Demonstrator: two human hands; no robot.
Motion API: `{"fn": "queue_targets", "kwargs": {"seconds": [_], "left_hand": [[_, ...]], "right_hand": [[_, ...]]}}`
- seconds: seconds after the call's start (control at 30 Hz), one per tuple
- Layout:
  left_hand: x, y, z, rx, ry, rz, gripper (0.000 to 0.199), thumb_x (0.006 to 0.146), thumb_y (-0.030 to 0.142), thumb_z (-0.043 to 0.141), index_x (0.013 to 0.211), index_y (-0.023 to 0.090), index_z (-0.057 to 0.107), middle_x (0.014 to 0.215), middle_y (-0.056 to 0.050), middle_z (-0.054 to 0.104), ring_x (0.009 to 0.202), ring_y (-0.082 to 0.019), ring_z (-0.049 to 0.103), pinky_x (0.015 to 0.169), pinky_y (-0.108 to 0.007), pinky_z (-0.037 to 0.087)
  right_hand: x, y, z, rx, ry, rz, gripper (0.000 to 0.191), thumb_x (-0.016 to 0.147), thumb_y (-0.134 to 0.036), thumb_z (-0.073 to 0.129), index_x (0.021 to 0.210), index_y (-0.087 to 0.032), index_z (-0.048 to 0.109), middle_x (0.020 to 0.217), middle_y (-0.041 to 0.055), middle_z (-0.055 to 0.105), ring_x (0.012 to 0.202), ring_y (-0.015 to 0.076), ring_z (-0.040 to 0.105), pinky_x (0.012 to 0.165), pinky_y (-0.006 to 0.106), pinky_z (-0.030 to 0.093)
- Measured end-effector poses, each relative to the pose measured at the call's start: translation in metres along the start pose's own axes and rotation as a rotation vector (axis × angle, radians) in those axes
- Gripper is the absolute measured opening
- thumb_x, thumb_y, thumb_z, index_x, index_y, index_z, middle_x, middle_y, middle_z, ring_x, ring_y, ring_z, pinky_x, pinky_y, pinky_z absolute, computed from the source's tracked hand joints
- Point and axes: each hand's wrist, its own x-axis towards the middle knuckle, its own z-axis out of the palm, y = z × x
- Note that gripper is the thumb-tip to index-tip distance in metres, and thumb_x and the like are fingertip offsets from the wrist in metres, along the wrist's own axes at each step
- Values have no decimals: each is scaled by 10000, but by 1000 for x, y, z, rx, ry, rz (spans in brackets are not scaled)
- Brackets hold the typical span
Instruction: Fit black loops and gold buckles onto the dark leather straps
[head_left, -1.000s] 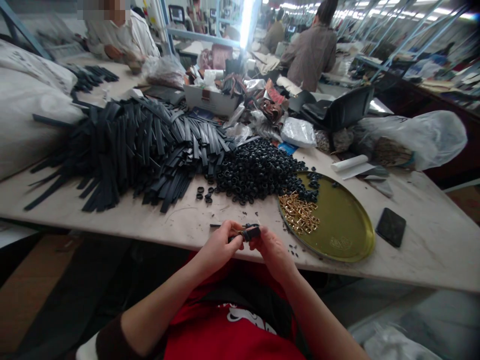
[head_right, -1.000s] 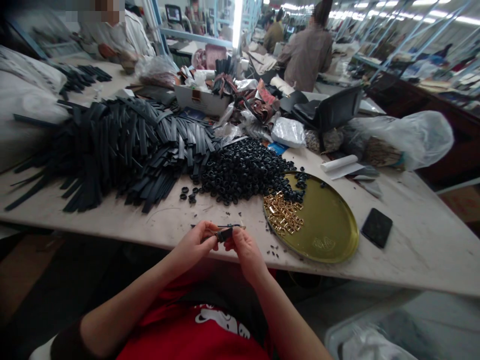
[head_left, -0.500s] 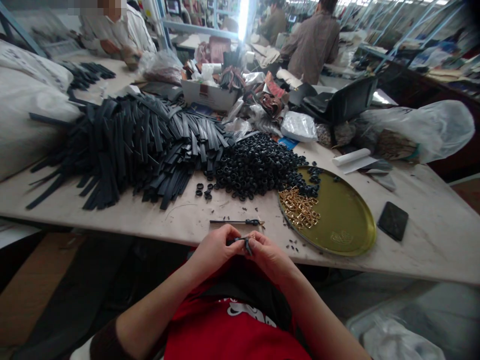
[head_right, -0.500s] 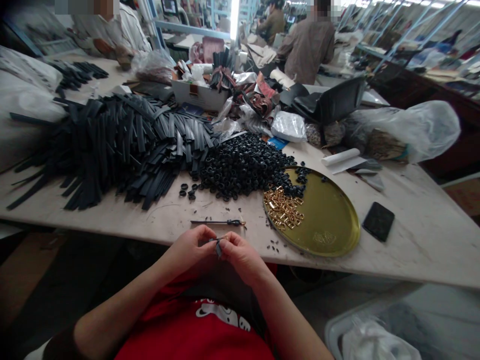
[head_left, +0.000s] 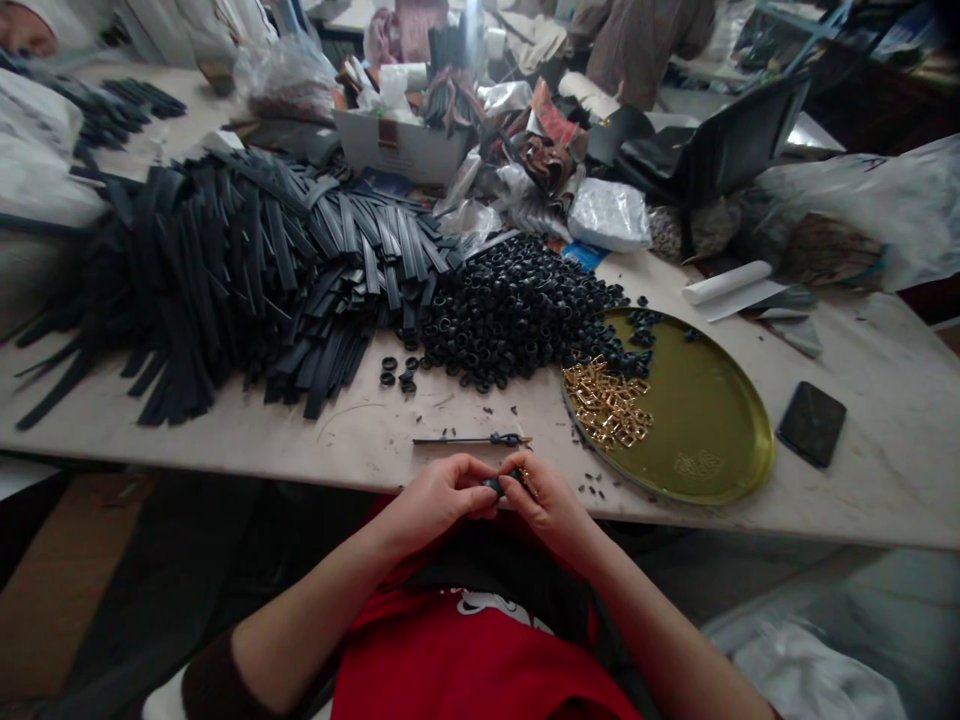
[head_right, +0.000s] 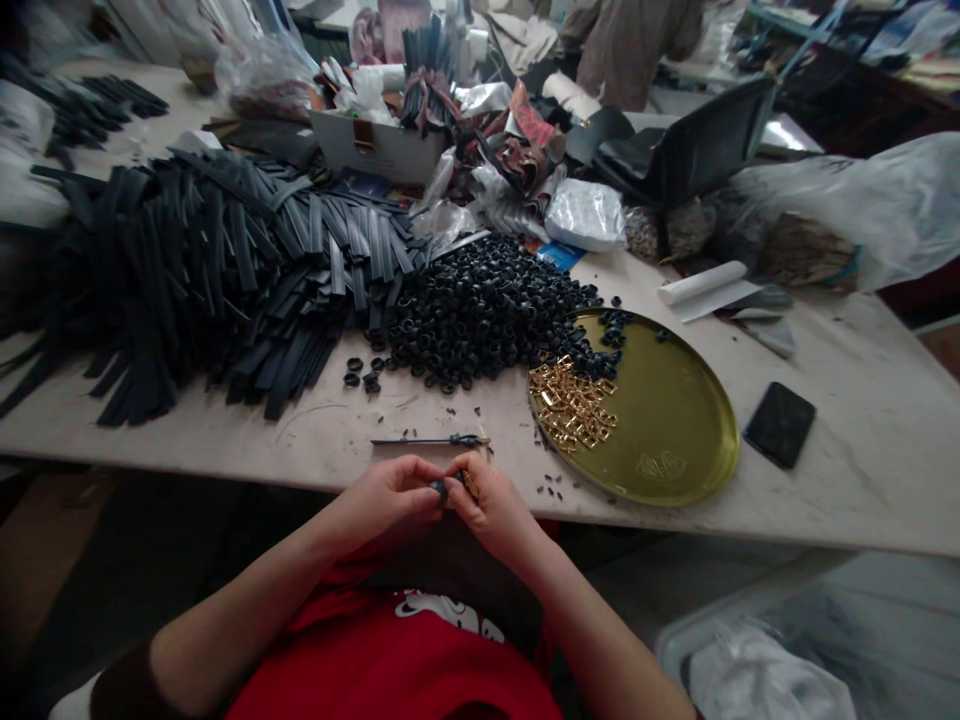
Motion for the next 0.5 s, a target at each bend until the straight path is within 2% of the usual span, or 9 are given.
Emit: {"fn": "queue_targets", "kwargs": {"seconds": [0.17, 0.3, 0.4, 0.5], "left_hand": [[1, -5, 5, -21, -45, -64, 203, 689, 208, 620, 880, 145, 591, 768, -6, 648, 678, -118, 606, 675, -254, 475], [-4, -4, 1, 24, -48, -43, 235, 711, 252, 588, 922, 149, 581, 783, -10, 653, 674, -115, 604, 667, -249, 472], [-11, 1, -4, 241, -98, -57, 238, 771, 358, 499, 806, 143, 596, 716, -14, 641, 591, -114, 587, 567, -227, 453], [-15, 6, -2, 445, -106, -28, 307, 795, 394, 429, 687, 148, 578, 633, -3, 614, 509, -109, 558, 491, -212, 409]], "right_hand": [[-6, 1, -3, -8, -115, -1, 148, 863, -319, 414, 871, -205, 508, 670, -21, 514, 604, 123, 445, 562, 239, 330], [-10, 3, 8, 119, -33, 11, 186, 874, -359, 395, 860, -211, 508, 692, -7, 520, 625, 138, 468, 576, 254, 340], [-13, 5, 15, 170, 44, 29, 204, 882, -373, 377, 950, -222, 495, 682, -8, 509, 597, 146, 471, 555, 264, 338], [-16, 3, 18, 92, 76, -16, 204, 880, -362, 384, 986, -228, 495, 690, -4, 519, 601, 154, 481, 568, 275, 346]]}}
